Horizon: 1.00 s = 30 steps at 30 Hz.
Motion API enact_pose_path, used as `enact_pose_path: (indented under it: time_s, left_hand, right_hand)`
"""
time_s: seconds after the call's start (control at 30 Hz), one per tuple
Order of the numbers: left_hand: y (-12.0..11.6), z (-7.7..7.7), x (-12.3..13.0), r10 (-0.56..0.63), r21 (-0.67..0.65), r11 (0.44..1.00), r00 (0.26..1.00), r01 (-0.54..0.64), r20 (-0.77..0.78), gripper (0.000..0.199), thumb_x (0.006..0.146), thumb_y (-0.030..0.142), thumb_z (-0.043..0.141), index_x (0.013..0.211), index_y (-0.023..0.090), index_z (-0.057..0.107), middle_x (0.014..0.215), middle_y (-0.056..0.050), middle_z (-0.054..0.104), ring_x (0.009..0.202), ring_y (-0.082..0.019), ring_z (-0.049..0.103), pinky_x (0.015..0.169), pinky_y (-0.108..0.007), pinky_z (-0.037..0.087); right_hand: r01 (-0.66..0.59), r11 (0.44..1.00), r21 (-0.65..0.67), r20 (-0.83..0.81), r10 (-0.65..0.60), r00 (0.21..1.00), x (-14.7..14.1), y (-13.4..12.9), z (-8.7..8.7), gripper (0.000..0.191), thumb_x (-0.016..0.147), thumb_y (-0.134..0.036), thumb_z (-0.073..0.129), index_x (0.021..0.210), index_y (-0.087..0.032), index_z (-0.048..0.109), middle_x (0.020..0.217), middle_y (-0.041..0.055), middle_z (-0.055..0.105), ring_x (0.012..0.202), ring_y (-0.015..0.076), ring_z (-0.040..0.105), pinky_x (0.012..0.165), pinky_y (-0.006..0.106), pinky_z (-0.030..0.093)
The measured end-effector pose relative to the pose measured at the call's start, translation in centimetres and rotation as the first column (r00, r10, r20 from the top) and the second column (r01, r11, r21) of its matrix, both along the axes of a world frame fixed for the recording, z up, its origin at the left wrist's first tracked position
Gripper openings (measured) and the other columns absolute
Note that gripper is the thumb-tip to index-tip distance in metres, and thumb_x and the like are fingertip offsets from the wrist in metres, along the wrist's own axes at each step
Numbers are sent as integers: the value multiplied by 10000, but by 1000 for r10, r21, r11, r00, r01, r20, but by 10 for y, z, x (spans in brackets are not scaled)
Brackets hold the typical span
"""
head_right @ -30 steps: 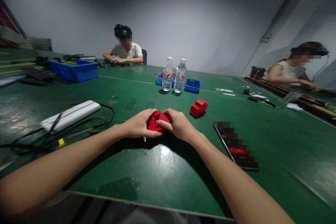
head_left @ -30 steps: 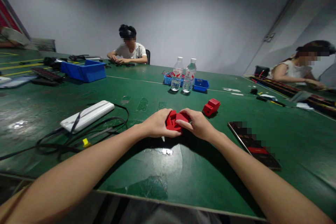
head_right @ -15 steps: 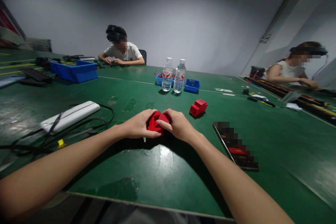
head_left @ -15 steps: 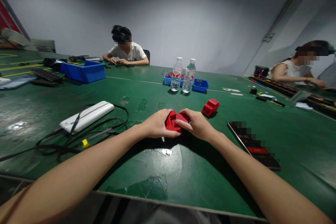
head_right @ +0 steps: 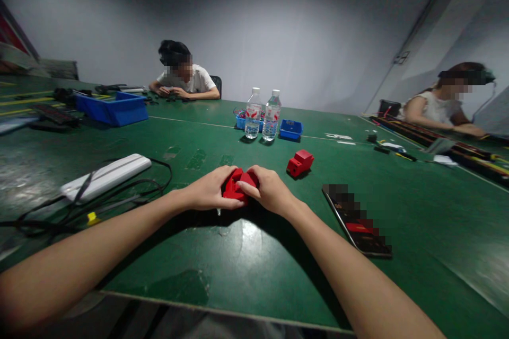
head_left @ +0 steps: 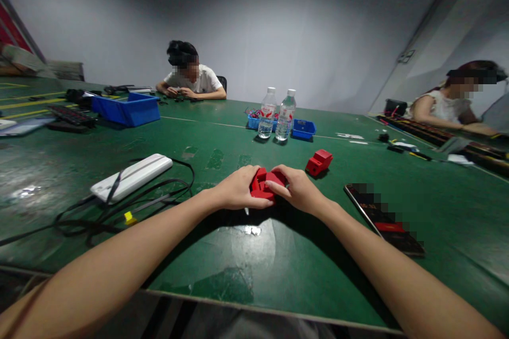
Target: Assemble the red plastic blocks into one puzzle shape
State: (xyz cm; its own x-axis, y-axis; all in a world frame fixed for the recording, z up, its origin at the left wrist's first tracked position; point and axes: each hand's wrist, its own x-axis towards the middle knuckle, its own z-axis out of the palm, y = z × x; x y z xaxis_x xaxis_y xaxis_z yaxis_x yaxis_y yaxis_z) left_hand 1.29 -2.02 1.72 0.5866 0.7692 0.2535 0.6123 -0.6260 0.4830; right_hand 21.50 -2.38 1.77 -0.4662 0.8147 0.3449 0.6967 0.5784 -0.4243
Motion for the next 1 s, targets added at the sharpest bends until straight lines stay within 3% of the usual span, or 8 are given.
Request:
enact_pose_path:
  time_s: [1.0]
  left_hand:
    - [0, 0, 0, -13, 7, 1000, 1000, 13, -27, 536, 670, 572, 673, 1000, 173, 530, 969, -86, 579, 858, -234, 541, 779, -356, 435]
  right_hand:
    - [-6, 1000, -2, 6, 6, 1000, 1, 1, -1, 310, 885, -463, 524, 937, -166, 595, 789, 46, 656, 654, 151, 556, 612, 262, 407]
